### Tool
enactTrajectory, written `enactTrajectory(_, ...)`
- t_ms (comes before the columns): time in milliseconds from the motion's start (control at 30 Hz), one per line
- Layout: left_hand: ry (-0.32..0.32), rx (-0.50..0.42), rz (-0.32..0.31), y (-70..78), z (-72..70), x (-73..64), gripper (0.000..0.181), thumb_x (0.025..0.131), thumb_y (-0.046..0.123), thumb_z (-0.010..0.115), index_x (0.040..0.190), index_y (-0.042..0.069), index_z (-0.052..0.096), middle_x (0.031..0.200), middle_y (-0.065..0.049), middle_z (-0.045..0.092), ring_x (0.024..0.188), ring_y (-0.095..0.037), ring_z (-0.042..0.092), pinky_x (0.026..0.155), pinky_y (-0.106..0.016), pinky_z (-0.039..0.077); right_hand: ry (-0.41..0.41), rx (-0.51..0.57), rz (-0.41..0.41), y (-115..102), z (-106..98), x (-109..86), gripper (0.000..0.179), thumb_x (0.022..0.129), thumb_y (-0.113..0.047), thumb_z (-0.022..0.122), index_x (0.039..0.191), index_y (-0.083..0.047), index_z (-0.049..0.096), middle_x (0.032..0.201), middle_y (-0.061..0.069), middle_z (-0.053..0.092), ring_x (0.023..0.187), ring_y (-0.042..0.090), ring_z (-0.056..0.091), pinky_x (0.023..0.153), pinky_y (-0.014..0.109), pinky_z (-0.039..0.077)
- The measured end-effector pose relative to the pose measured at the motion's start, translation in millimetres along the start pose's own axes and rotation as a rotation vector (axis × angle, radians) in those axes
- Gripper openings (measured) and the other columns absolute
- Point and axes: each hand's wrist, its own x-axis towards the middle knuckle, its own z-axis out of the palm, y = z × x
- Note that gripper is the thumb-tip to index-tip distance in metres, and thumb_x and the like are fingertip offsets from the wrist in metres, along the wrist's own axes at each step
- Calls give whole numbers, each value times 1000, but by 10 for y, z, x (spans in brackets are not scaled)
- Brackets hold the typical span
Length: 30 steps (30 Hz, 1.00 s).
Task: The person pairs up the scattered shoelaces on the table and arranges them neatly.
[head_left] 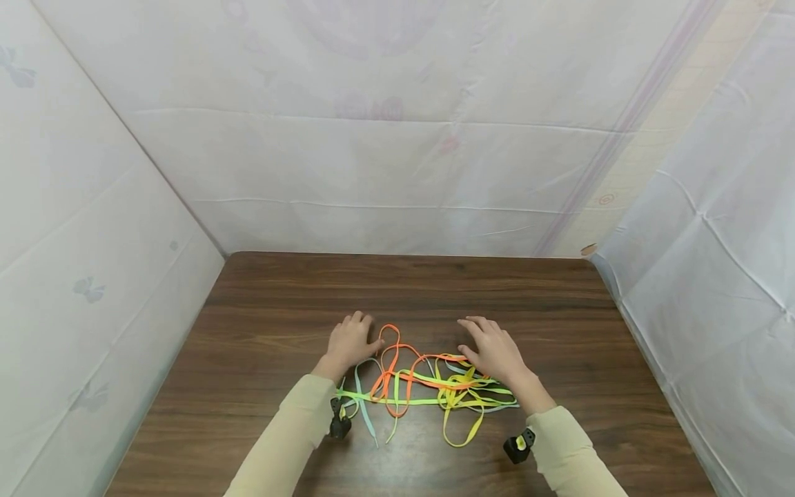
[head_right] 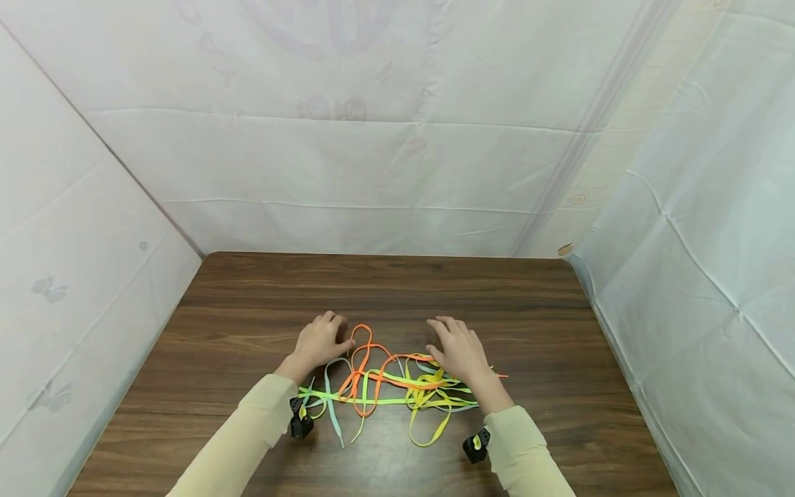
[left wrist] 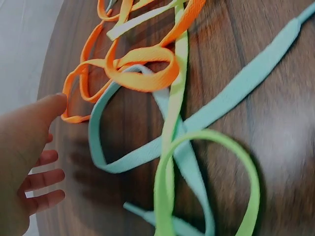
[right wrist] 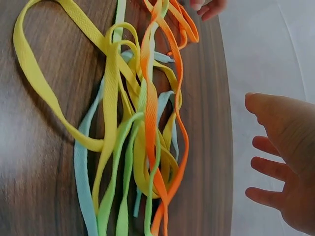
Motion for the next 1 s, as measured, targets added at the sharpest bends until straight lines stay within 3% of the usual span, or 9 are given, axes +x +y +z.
enactTrajectory(300,-15,24,-58,108,100,15,48,78,41,71,108,7,58,107,-12,53,91,-28,54,71,-42,49,12,19,-8,-81,106,-8,48,81,-27,70,125,-13,55,121,10,55,108,31,54,79,50,48)
enactTrajectory(567,-10,41,-69,181,118,20,24,83,22,67,99,4,63,96,-12,57,84,-28,57,68,-42,50,-43,36,-11,-203,214,12,43,84,-28,67,123,-15,56,119,7,56,108,28,54,79,46,48)
enactTrajectory(733,41,4,-45,162,95,1,10,85,15,63,85,6,60,80,-7,56,69,-23,56,55,-36,47,-46,42,-22,-256,261,28,40,84,-26,67,120,-13,59,114,5,58,104,26,55,78,44,48)
enactTrajectory(867,91,-29,-27,119,53,-27,12,86,13,63,78,10,54,67,-2,52,55,-17,53,44,-31,41,-49,47,-34,-279,305,33,38,83,-25,68,118,-13,60,111,5,59,100,25,56,76,43,49)
enactTrajectory(1000,117,-52,-13,72,-18,-53,12,86,12,62,77,11,53,65,0,52,51,-16,51,42,-29,38,-51,55,-37,-301,354,37,36,83,-23,68,117,-12,60,108,6,59,98,25,56,74,42,49)
